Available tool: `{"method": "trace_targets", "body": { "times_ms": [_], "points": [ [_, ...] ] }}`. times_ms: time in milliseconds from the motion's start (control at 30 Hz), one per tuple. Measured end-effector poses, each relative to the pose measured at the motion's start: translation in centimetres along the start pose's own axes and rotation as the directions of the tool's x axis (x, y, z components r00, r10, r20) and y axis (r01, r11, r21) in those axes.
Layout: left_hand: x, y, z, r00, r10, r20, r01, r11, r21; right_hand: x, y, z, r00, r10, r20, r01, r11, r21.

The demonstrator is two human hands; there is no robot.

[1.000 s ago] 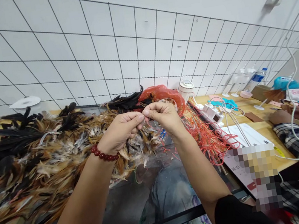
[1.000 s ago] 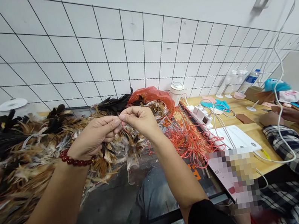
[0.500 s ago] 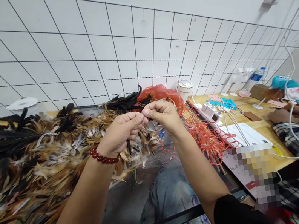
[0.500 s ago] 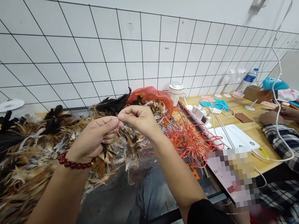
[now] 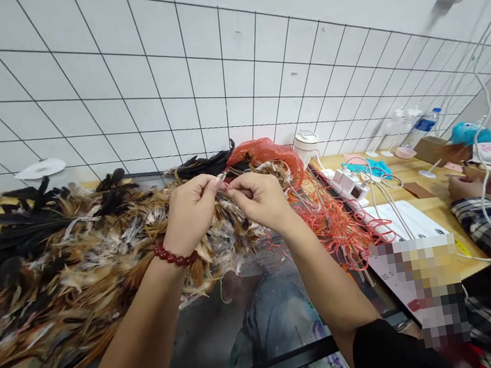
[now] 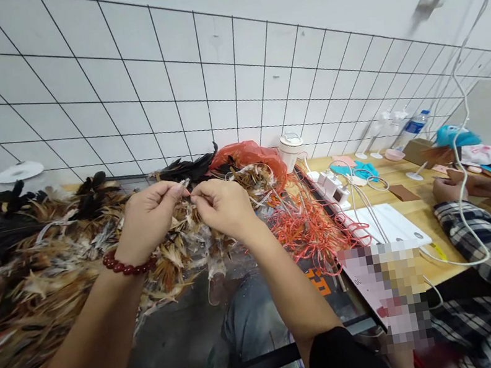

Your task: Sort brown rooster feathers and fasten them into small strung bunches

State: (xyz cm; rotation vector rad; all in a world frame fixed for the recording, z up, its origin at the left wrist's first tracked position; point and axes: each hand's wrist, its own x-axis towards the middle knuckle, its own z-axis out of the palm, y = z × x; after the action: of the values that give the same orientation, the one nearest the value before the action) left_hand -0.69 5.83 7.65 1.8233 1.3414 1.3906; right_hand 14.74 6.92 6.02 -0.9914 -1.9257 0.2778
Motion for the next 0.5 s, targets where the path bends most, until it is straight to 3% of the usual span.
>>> {"method": "trace_targets", "body": {
  "times_ms": [67,200,333,500],
  "points": [
    [0.1,-0.2,-0.1,0.996,0.084,-0.003,-0.082,0.981,0.178,-0.2,-0.5,-0.3,0.995,-0.081,0.060,0.090,0.980,-0.179],
    [0.4,-0.4,-0.7,0.964,0.122,0.234,-0.181,0.951,0.249,-0.2,-0.8,-1.8,0.980,-0.161,0.119,0.189,0.943,-0.275],
    [0.4,-0.1,-1.2,0.885,0.124,0.448,-0.222,0.960,0.173,0.1,-0.1,-3.0,0.978,-0.201,0.057,0.205,0.976,-0.067],
    [-0.2,0.5,-0.8,0.806,0.213,0.552,-0.329,0.937,0.118,0.4,1.0,-2.3,0.989,-0.149,0.026,0.141,0.972,0.186]
  ]
}}
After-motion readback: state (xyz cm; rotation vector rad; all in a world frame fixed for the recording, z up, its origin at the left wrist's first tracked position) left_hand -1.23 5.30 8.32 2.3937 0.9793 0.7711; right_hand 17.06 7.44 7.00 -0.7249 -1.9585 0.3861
